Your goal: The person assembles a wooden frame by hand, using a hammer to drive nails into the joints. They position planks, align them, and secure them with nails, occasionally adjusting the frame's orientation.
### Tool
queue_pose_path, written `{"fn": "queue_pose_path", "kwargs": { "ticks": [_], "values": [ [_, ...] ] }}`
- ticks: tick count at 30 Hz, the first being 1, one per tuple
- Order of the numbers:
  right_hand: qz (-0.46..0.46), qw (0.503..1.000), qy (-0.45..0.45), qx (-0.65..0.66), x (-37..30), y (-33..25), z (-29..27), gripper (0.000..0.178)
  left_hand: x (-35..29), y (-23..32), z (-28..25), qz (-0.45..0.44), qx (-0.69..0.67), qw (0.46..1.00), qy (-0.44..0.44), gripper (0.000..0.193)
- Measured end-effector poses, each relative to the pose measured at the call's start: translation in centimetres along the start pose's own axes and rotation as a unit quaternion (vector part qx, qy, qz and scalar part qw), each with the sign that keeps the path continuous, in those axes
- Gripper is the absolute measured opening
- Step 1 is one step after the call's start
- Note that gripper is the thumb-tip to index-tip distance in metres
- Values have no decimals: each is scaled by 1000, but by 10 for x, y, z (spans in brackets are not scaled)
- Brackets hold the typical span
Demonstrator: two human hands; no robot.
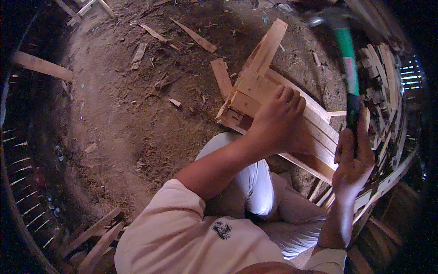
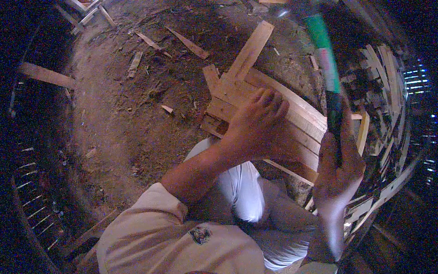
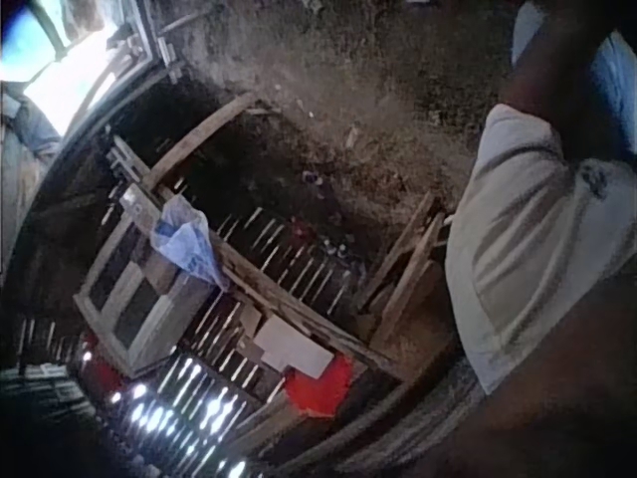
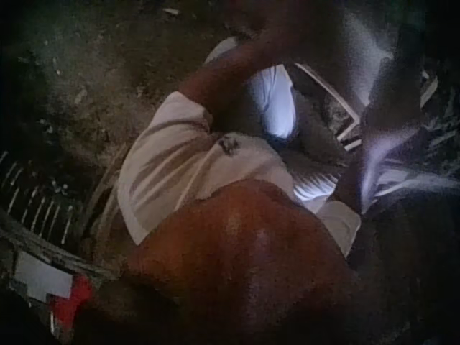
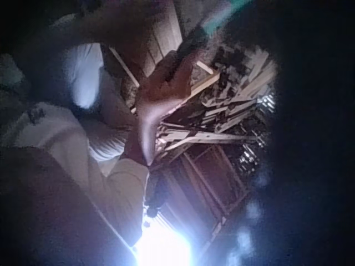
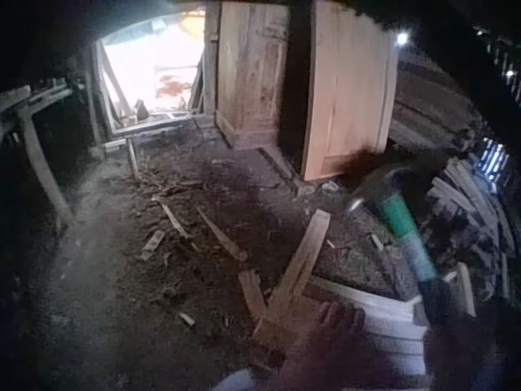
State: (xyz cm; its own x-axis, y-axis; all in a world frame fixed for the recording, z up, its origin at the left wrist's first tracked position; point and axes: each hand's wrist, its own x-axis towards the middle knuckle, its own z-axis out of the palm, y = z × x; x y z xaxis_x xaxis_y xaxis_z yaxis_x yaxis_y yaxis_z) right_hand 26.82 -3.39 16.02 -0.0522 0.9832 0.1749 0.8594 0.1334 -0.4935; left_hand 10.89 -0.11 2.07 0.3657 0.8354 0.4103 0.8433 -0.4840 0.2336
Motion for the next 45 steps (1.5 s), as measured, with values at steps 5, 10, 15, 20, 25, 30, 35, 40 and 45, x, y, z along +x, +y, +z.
{"fn": "queue_pose_path", "kwargs": {
  "ticks": [5, 10, 15, 20, 25, 30, 35, 40, 45],
  "values": [
    [-156, 979, -116, -62, -1, 4, 8, 52, -7, 0, 15, 18, -20, 998, 63, 108],
    [-123, 985, 107, -53, -7, 3, 10, 56, -2, 2, 0, -14, -47, 999, 19, 109],
    [-103, 979, -157, -80, -10, 5, 9, 48, -3, 2, 11, -4, 11, 999, 35, 111],
    [-42, 995, 65, -59, -24, 11, 9, 43, 0, 0, 3, -1, -1, 1000, 28, 109],
    [-132, 966, -184, -124, -9, 1, 5, 60, -7, -2, 21, -6, 93, 992, 89, 108],
    [-107, 989, 76, -67, -22, 0, -4, 39, 5, 2, -6, -13, -16, 999, -32, 101],
    [31, 995, -74, 67, -26, 1, 13, 22, -27, 30, -15, -43, -41, 997, -43, 101],
    [-80, 995, -56, -4, -39, 17, 44, 31, -94, 52, -31, -14, -30, 992, -120, 99],
    [-30, 994, 28, 98, -37, -22, 27, 48, -105, 58, -16, -35, -33, 998, -50, 94]
  ]
}}
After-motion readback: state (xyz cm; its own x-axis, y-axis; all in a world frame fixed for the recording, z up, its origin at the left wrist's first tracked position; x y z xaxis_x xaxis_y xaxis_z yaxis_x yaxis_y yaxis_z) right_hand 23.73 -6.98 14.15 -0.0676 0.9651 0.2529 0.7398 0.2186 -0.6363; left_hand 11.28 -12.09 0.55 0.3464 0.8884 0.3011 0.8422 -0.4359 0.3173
